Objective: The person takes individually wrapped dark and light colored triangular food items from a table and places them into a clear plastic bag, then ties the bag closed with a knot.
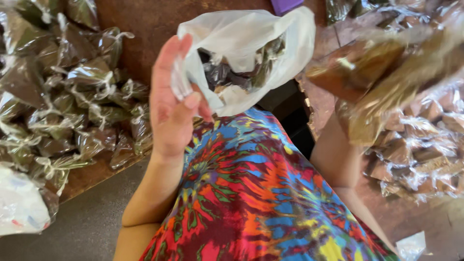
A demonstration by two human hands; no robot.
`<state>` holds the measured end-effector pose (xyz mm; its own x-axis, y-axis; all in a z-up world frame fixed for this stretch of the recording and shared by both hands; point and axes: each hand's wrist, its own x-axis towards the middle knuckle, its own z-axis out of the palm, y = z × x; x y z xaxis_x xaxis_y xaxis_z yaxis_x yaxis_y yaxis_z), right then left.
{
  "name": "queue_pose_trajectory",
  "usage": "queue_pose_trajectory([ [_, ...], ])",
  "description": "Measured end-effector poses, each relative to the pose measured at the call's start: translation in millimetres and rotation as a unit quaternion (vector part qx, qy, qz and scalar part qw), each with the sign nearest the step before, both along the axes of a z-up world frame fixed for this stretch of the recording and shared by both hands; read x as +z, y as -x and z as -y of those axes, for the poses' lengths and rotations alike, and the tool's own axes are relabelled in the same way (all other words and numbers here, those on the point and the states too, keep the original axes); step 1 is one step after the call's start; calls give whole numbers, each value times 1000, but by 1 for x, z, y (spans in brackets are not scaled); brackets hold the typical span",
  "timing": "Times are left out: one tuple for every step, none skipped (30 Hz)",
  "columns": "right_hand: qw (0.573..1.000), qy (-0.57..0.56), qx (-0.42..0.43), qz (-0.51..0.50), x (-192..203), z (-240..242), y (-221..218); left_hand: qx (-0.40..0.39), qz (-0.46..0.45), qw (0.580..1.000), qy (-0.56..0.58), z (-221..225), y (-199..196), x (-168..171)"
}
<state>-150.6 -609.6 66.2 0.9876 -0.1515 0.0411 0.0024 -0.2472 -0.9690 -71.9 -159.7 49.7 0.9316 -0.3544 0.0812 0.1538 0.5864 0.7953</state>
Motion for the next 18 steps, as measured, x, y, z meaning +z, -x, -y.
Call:
queue_pose_trajectory([
  [995, 26, 91, 12, 36, -22, -9, -7, 2, 1000, -2, -1, 2, 2],
  [981, 57, 183, 17, 62, -49, -22, -18, 9, 1000, -23, -2, 4, 3],
  [958, 99, 268, 13, 82, -76, -37, -24, 14, 999, -32, -4, 5, 4],
  [928, 139, 345, 7, 95, -102, -53, -31, 19, 998, -41, -6, 7, 5],
  [895, 180, 409, 2, 100, -127, -72, -28, 29, 998, -38, -7, 8, 6],
  [859, 224, 459, -8, 100, -149, -92, -26, 36, 998, -36, -9, 7, 6],
  [827, 266, 494, -32, 92, -170, -113, -25, 39, 998, -36, -12, 8, 6],
  [798, 311, 512, -63, 81, -189, -131, -18, 38, 998, -56, -16, 9, 6],
  [776, 356, 509, -112, 67, -204, -149, -13, 37, 997, -67, -17, 10, 6],
  [762, 399, 473, -191, 52, -216, -160, -8, 37, 996, -78, -19, 11, 7],
  [742, 436, 432, -269, 36, -222, -169, -18, 41, 997, -67, -19, 13, 8],
  [742, 450, 420, -265, 20, -222, -176, -29, 42, 997, -60, -17, 15, 9],
  [743, 464, 407, -259, 5, -219, -184, -27, 45, 997, -57, -14, 17, 11],
  [744, 463, 406, -257, -10, -215, -190, -57, 43, 995, -68, -8, 19, 13],
  [837, 385, 340, -186, -26, -210, -192, -90, 39, 992, -78, -5, 22, 15],
  [910, 299, 265, -111, -39, -202, -192, -94, 38, 992, -81, -3, 24, 17],
  [919, 336, 114, -174, -58, -208, -190, -92, 35, 992, -74, 1, 23, 18],
  [901, 364, -40, -233, -81, -228, -185, -90, 32, 993, -68, 6, 23, 18],
])
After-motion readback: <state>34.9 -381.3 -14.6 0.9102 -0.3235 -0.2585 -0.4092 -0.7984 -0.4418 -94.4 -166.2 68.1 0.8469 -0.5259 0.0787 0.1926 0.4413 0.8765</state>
